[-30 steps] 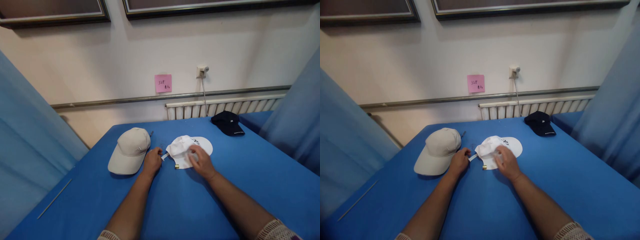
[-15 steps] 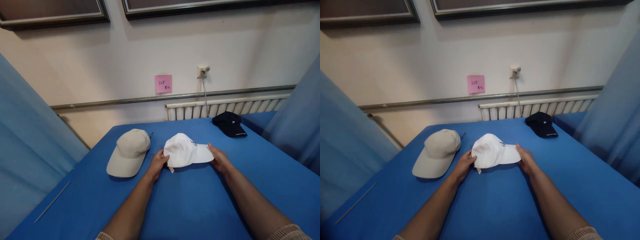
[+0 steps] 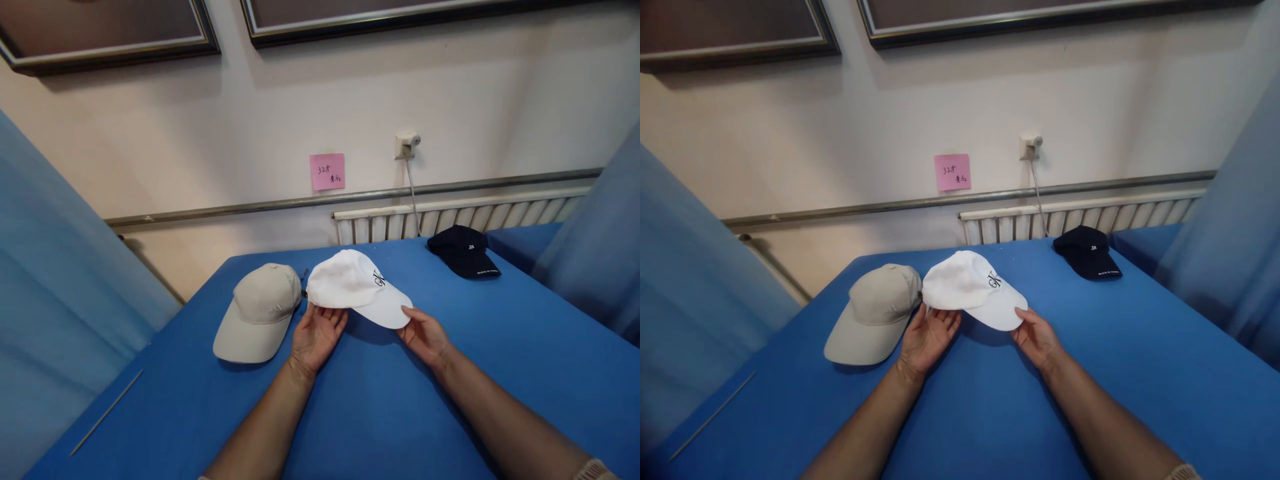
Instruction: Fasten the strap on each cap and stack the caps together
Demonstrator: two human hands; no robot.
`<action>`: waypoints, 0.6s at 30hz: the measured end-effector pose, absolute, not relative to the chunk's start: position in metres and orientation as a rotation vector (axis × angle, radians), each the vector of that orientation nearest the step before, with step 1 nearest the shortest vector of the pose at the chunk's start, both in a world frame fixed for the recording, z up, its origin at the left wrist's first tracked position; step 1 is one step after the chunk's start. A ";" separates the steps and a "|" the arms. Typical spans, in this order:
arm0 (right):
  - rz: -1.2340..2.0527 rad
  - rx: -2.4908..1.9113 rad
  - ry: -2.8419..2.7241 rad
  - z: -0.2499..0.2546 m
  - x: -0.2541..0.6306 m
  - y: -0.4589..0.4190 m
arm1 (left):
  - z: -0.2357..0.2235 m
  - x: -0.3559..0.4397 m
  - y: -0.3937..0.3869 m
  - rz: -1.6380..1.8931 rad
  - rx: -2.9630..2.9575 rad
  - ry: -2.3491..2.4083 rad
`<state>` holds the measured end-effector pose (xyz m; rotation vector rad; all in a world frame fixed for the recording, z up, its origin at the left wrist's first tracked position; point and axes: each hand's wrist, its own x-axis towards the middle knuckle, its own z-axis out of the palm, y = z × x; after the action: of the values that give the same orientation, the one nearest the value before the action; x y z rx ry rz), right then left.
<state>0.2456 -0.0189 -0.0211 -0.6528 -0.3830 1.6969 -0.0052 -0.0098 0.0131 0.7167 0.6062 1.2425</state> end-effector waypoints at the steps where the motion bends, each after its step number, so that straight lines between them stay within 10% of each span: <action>1: 1.699 -0.660 -0.402 -0.022 0.243 -0.021 | 0.014 -0.003 -0.011 1.228 0.726 0.613; 18: 1.670 -0.683 -0.576 -0.012 0.192 -0.057 | 0.007 0.067 -0.047 1.235 0.823 0.819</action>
<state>0.1919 -0.0571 -0.0122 -0.6832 -0.5757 1.6697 0.0667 -0.0467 0.0072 0.8232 0.8189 1.2347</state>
